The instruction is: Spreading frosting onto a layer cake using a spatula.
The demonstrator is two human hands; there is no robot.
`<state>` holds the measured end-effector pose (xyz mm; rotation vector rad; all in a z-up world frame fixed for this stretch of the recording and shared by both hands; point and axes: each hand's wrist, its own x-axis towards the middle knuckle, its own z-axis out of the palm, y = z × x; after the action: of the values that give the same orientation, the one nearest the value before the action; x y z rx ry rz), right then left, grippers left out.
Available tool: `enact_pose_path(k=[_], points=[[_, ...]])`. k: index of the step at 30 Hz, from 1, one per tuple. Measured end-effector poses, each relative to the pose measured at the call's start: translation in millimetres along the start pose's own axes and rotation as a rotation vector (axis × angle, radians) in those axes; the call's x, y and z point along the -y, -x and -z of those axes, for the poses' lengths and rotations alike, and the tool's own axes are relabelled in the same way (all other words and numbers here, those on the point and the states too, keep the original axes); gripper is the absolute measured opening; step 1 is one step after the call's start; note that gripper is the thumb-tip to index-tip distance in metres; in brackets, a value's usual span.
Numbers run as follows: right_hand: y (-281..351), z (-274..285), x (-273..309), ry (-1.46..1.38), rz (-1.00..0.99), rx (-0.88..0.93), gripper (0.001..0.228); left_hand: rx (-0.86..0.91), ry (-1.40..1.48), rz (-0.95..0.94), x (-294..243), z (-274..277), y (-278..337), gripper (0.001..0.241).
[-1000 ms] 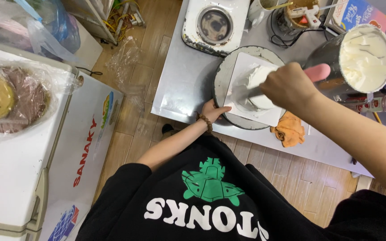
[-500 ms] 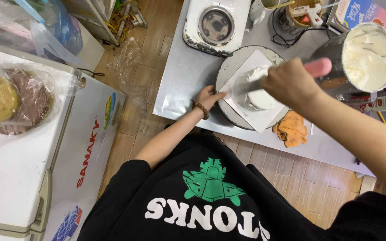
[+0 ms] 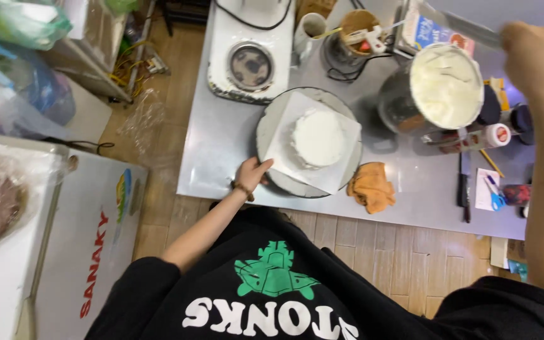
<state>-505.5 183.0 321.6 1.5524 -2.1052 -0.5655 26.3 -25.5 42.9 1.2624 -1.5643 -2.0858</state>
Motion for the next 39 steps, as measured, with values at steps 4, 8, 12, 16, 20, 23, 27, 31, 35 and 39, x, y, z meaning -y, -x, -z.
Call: enact_pose_path(k=[4, 8, 12, 16, 20, 23, 27, 31, 35, 39], points=[[-18, -45, -51, 0.135, -0.11, 0.205, 0.019, -0.047, 0.124, 0.069, 11, -6, 14, 0.046], [-12, -107, -48, 0.199, -0.225, 0.236, 0.011, -0.07, 0.179, 0.094, 21, -9, 22, 0.045], [-40, -142, -40, 0.093, -0.235, 0.256, 0.014, -0.12, 0.28, 0.158, 24, -22, 34, 0.042], [-74, -171, -29, -0.037, -0.156, 0.352, 0.012, -0.173, 0.382, 0.175, 63, -27, 43, 0.041], [-83, -178, -23, -0.108, -0.099, 0.435, 0.017, -0.243, 0.436, 0.187, 42, -41, 51, 0.042], [-70, -141, -30, -0.427, -0.286, 0.641, 0.02, -0.276, 0.432, 0.234, 13, -42, 61, 0.044], [-28, -170, -52, -1.067, -0.57, 0.709, 0.026, -0.308, 0.346, 0.275, -26, -27, 53, 0.051], [29, -189, -72, -1.469, -0.606, 0.637, 0.029, -0.299, 0.306, 0.286, -21, 12, 26, 0.06], [31, -112, -37, -1.345, -0.621, 0.604, 0.031, -0.254, 0.324, 0.272, -6, 26, 15, 0.065], [42, -55, -5, -1.069, -0.639, 0.553, 0.03, -0.211, 0.316, 0.305, -2, 31, 6, 0.074]])
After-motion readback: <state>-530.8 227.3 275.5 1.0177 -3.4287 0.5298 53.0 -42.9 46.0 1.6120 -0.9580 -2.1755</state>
